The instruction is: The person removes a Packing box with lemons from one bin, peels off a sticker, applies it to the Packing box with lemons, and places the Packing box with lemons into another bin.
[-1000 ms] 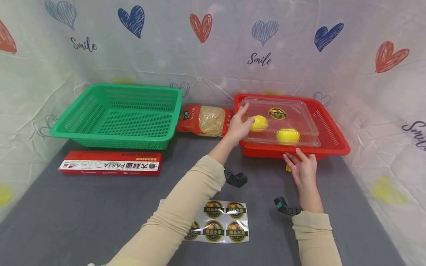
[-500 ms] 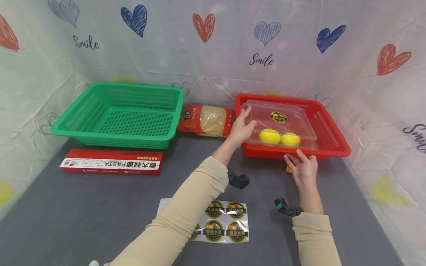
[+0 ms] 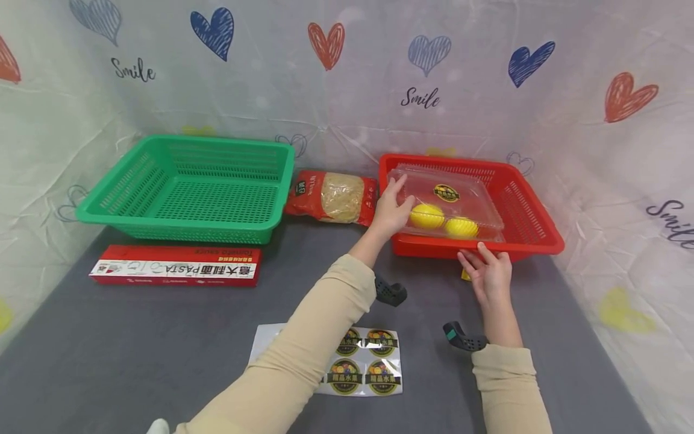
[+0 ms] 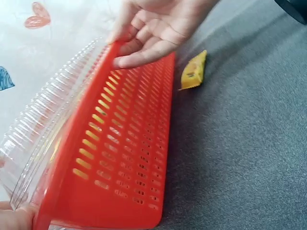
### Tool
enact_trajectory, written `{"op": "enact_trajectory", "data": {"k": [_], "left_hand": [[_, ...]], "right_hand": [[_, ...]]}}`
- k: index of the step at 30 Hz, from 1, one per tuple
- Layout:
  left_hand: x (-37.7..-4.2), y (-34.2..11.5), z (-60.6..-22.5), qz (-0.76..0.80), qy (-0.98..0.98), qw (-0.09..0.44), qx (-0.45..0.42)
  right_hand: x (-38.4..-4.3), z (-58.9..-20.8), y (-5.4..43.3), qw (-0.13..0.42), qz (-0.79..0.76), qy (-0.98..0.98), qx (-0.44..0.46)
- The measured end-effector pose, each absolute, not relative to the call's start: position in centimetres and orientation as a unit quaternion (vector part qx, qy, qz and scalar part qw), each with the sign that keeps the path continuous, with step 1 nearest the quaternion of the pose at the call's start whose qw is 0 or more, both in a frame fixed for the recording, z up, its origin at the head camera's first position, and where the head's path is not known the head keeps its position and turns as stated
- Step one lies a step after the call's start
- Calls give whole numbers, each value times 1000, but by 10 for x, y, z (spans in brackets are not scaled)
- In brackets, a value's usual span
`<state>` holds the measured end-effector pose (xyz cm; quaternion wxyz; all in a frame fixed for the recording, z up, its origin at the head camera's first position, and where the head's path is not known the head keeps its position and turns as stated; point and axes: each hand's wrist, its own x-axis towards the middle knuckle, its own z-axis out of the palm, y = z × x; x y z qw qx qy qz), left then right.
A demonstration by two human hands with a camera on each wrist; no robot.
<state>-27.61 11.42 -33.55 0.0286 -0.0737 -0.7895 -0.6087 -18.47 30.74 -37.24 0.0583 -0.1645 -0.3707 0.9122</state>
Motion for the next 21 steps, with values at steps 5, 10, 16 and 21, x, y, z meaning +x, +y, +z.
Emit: {"op": "enact_trajectory", "data": {"k": [5, 10, 16, 21], "left_hand": [[-275, 115, -334, -591, -802, 23, -83], [-275, 113, -334, -564, -820, 3, -94], [-277, 113, -336, -549, -830, 0, -101], [-277, 113, -337, -543, -834, -6, -101]], "right_hand": [[-184, -372, 308, 54, 916, -364, -162], [-185, -372, 308, 52, 918, -358, -163], [-185, -373, 308, 55, 918, -357, -163], [-186, -374, 308, 55, 917, -358, -165]]}}
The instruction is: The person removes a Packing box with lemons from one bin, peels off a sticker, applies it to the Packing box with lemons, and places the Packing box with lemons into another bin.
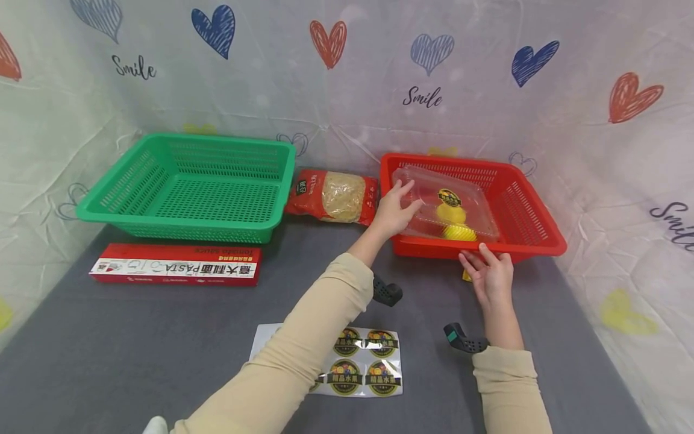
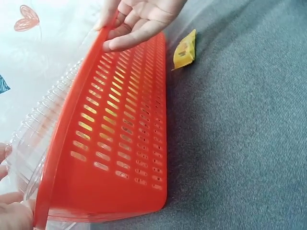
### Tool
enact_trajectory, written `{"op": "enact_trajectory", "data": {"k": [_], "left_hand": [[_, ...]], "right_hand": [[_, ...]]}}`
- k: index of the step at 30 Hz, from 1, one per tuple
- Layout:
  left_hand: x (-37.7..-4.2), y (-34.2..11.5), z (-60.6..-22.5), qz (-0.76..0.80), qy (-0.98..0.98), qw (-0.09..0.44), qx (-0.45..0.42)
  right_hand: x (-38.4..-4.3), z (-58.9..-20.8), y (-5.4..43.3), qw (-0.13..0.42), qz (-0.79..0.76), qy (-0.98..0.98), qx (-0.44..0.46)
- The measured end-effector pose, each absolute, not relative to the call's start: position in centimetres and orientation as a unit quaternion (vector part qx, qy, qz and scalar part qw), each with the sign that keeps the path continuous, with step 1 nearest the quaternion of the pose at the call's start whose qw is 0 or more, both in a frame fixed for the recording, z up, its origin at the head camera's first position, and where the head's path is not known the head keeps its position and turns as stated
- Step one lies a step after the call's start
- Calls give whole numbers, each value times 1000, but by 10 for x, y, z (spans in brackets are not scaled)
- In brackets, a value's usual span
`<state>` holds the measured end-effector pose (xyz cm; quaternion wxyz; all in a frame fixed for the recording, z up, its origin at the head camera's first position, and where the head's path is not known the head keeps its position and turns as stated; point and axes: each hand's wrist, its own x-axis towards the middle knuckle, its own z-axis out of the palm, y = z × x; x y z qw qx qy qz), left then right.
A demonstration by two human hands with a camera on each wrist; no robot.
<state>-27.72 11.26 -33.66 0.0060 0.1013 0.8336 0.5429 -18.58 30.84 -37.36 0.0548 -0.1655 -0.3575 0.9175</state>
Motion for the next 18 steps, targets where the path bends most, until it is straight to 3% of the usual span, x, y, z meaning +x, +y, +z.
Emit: {"op": "enact_trajectory", "data": {"k": [9, 18], "left_hand": [[-279, 109, -338, 510, 853, 19, 112], [-277, 105, -338, 451, 878, 70, 146]], "right_hand": [[-186, -375, 308, 53, 918, -357, -163], [-186, -375, 307, 56, 914, -365, -167]]}}
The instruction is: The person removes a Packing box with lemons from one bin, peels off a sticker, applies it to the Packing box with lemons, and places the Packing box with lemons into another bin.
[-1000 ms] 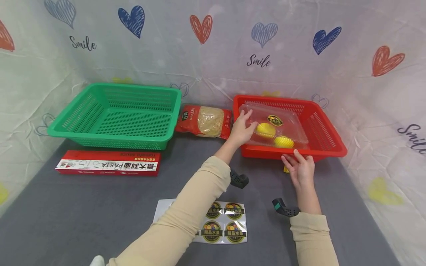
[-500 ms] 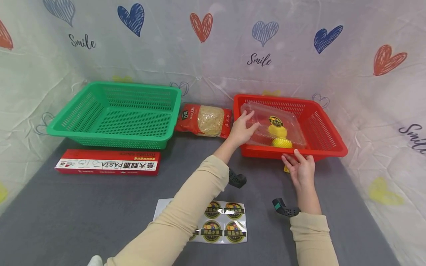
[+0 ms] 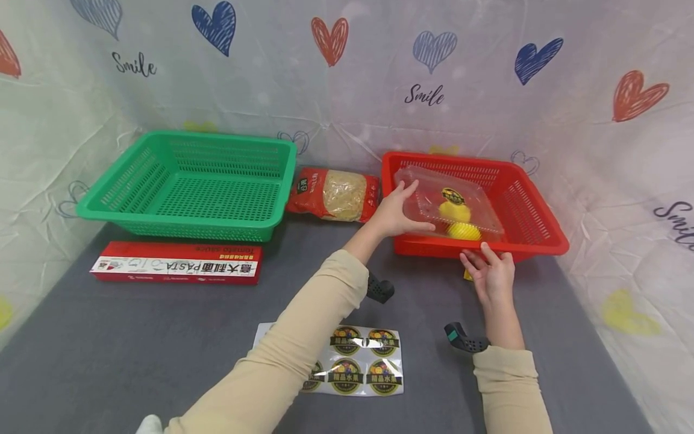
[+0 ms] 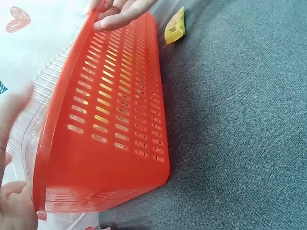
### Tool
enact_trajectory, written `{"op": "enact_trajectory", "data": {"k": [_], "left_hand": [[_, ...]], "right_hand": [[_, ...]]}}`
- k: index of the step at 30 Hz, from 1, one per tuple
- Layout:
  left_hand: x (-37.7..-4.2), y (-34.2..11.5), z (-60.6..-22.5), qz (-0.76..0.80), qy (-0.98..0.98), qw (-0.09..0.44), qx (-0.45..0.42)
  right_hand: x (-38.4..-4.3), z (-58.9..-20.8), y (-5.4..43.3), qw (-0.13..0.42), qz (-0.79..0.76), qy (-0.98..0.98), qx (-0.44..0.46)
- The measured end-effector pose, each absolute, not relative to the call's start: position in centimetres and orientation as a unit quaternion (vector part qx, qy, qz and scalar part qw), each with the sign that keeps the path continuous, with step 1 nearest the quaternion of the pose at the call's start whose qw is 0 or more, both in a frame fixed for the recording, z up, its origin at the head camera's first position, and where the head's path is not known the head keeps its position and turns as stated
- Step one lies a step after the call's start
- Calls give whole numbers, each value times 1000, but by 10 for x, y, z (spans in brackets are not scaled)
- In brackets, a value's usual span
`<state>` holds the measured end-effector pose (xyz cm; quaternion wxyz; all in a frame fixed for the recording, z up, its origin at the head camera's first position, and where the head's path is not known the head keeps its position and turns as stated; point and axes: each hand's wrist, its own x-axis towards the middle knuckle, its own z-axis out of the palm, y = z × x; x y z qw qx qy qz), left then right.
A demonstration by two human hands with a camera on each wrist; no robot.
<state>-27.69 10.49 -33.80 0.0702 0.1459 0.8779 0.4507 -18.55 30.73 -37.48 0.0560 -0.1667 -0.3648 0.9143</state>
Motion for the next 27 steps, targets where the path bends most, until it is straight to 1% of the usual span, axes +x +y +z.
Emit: {"op": "enact_trajectory", "data": {"k": [6, 11, 19, 27], "left_hand": [[-277, 108, -336, 394, 899, 87, 169], [-278, 112, -336, 321, 925, 80, 185], [-278, 116, -336, 246, 945, 75, 201], [-276, 118, -336, 232, 950, 59, 199]], "right_hand": [[-185, -374, 308, 56, 913, -366, -169], [-186, -375, 309, 54, 915, -366, -162], [-185, -374, 308, 54, 916, -366, -158], [-185, -373, 307, 56, 912, -370, -167]]}}
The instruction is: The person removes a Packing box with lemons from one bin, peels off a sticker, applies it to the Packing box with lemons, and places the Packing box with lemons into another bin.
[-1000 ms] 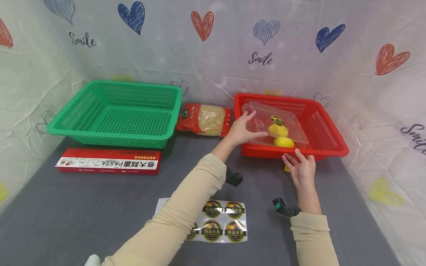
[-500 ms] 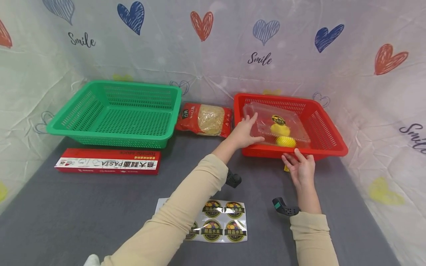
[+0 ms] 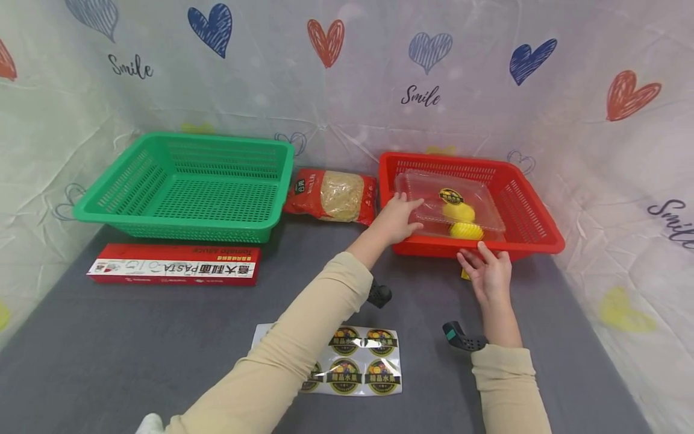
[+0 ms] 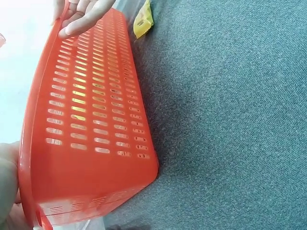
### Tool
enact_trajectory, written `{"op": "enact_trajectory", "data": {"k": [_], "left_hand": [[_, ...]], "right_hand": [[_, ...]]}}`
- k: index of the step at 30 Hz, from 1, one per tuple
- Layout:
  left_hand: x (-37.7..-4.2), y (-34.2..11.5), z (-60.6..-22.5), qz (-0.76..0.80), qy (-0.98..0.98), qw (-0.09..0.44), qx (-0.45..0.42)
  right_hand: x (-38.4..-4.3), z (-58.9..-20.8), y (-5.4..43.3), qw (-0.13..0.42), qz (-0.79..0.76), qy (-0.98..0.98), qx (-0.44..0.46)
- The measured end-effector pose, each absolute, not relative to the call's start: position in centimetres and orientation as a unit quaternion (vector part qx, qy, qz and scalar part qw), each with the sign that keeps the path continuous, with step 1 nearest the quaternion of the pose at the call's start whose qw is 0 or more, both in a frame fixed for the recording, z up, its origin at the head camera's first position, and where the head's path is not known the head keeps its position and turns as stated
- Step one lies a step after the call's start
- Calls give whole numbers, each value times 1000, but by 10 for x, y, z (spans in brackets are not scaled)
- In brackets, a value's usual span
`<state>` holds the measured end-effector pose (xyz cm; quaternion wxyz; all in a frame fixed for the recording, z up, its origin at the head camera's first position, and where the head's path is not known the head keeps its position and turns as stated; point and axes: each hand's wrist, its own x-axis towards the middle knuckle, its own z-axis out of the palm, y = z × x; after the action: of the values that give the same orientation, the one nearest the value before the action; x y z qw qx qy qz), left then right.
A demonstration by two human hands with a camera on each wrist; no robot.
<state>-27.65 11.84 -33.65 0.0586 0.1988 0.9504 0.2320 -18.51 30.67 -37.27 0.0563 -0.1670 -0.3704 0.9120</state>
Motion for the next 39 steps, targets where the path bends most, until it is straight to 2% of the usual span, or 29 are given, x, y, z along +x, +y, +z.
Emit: {"op": "enact_trajectory", "data": {"k": [11, 18, 32, 39], "left_hand": [[-276, 126, -334, 125, 969, 36, 211], [-274, 131, -333, 69, 973, 48, 214], [-270, 130, -334, 103, 974, 42, 198], [-269, 122, -339, 198, 957, 20, 211]], "right_hand": [[-185, -374, 308, 55, 916, -368, -151], [-185, -374, 307, 53, 917, -367, -148], [-185, -375, 309, 51, 919, -364, -143], [-184, -375, 309, 50, 918, -366, -144]]}}
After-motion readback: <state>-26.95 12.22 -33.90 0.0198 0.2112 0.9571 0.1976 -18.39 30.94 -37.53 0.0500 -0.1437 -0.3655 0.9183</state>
